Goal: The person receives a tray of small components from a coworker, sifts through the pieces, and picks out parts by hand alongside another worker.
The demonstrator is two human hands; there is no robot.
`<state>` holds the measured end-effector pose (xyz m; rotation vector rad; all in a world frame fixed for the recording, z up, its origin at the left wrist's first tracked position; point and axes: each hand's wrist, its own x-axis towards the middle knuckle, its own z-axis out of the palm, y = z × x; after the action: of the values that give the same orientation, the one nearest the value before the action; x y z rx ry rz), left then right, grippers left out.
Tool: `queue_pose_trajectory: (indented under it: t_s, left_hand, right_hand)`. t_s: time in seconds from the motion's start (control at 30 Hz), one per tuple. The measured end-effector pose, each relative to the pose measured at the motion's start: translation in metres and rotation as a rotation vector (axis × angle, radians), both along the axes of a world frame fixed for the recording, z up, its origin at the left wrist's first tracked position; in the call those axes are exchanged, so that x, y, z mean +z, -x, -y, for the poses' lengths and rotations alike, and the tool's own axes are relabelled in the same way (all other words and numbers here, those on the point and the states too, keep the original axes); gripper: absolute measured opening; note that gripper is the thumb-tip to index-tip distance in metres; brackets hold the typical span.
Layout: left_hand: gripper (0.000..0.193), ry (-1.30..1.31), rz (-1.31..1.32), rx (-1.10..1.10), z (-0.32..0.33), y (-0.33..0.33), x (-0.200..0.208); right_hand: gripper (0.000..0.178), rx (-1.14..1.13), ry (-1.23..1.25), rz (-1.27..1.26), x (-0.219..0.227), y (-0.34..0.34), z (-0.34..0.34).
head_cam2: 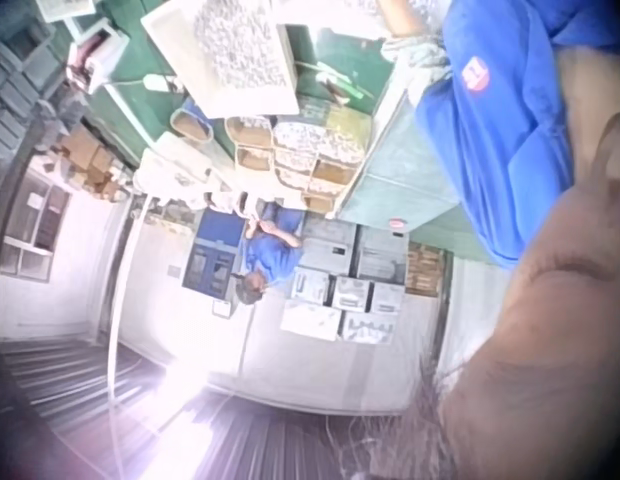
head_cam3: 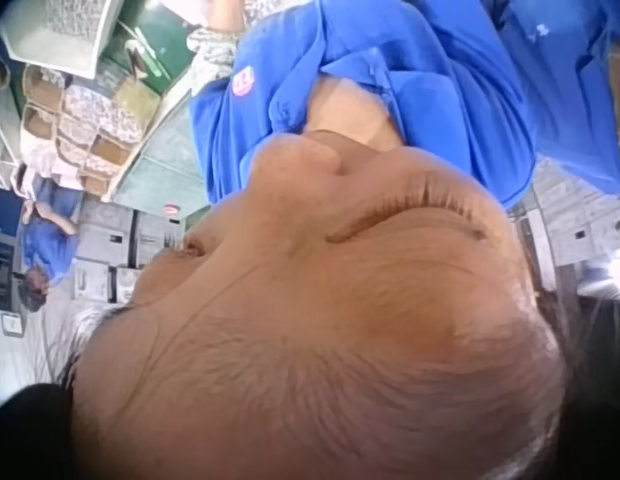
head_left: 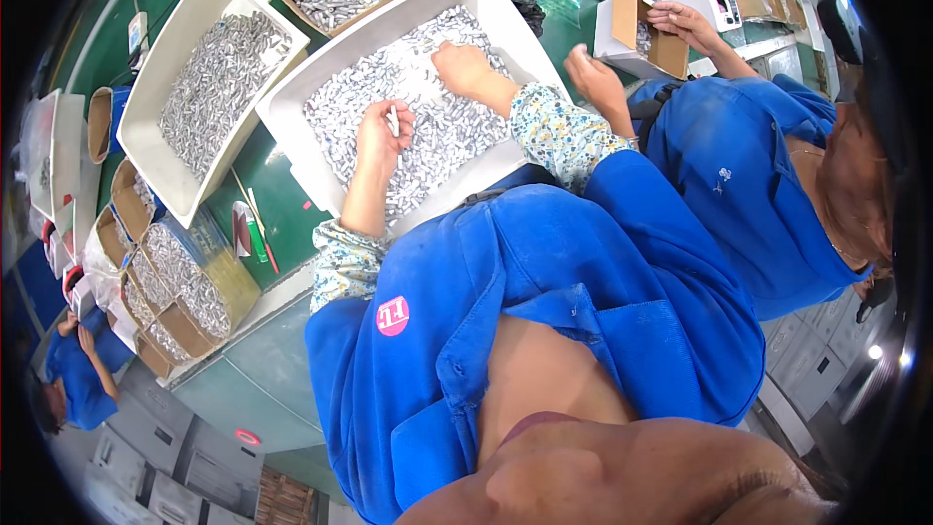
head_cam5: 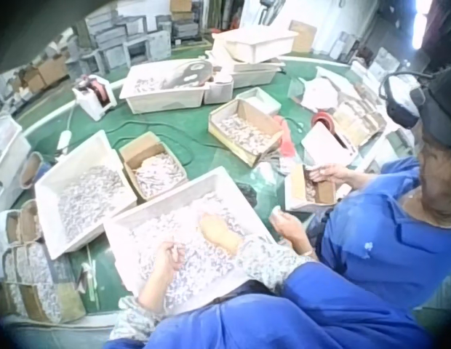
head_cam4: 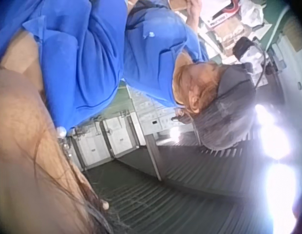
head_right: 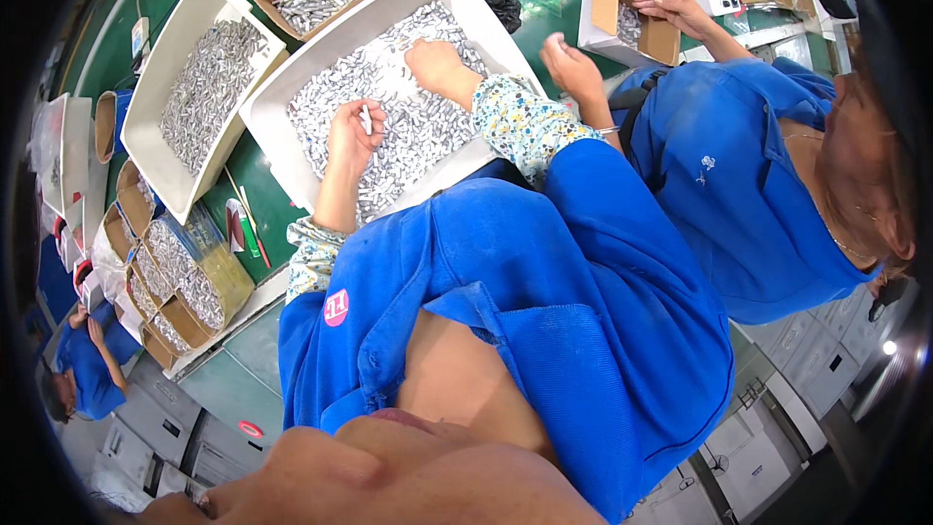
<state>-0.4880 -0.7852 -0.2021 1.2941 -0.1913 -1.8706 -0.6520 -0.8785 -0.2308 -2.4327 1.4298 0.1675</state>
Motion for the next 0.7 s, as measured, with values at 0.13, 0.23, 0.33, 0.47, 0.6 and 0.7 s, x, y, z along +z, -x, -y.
queue_pose_trajectory:
  t_s: [0.13, 0.23, 0.33, 0.47, 0.6, 0.7]
  left_hand:
    - [0.023, -0.073, -0.057, 0.136, -0.002, 0.004, -0.010]
    - [0.026, -0.093, -0.099, 0.147, 0.001, 0.011, -0.002]
    - [0.029, -0.150, -0.158, 0.289, 0.001, 0.014, 0.005]
    - [0.024, -0.087, -0.253, 0.302, -0.007, -0.006, -0.030]
    - [0.021, -0.005, 0.146, 0.217, -0.001, -0.002, -0.013]
    - [0.022, 0.152, 0.570, 0.136, -0.002, -0.009, -0.025]
  right_hand:
    - [0.013, 0.007, -0.027, 0.178, 0.022, 0.000, -0.005]
    - [0.016, 0.081, -0.121, 0.427, 0.030, -0.008, -0.009]
    - [0.024, 0.127, -0.403, 0.632, 0.043, -0.018, -0.012]
    - [0.033, 0.102, -0.177, 0.499, 0.028, -0.034, 0.003]
    - [0.031, 0.198, 0.157, 0.386, -0.009, -0.018, -0.007]
    - [0.026, -0.013, 0.100, 0.475, -0.009, -0.003, -0.001]
